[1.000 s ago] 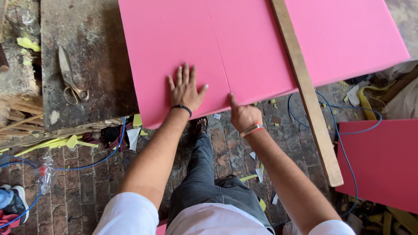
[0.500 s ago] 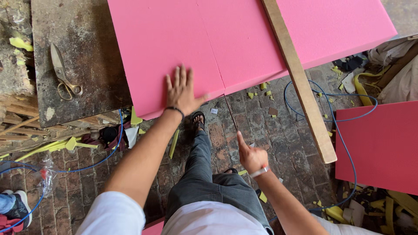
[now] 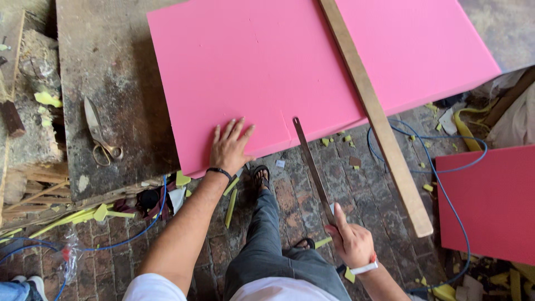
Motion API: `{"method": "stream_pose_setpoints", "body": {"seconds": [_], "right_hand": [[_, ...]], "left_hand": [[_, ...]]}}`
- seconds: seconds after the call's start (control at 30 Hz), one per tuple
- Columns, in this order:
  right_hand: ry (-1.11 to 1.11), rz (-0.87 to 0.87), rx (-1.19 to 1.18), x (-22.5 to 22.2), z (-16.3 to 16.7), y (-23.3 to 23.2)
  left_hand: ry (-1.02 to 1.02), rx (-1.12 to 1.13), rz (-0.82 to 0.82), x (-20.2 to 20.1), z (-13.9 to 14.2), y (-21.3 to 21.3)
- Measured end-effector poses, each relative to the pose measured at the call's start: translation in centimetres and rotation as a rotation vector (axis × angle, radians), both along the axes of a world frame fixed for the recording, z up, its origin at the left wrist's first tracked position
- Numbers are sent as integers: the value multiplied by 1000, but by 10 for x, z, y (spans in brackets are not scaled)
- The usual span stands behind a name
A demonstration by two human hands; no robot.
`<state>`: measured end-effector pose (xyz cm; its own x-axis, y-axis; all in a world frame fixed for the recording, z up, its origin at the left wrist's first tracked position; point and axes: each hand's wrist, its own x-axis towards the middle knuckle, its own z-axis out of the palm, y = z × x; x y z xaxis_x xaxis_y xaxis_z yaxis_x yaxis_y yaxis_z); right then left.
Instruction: The person measures and cuts a large pink foam sheet into smaller rectangular pieces using a metal ruler as a guide and a long serrated knife. They mark the foam with a tape measure, align the ruler, and cut along the marked line, then separate and stack the cut pieces.
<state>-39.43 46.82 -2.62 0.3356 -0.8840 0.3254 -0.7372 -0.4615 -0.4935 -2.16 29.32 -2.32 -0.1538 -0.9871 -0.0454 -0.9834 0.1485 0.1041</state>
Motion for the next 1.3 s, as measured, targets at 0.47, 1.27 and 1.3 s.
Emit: {"method": "stream_pose_setpoints", "body": {"seconds": [0.47, 1.27, 1.3], "right_hand": [[53, -49, -226, 184, 31, -333], [299, -16, -34, 293, -4, -574], [331, -27, -25, 296, -4, -579]], "left_hand": [[158, 76, 53, 64, -7, -139], [148, 40, 133, 102, 13, -396], [150, 38, 130, 102, 14, -397]]}}
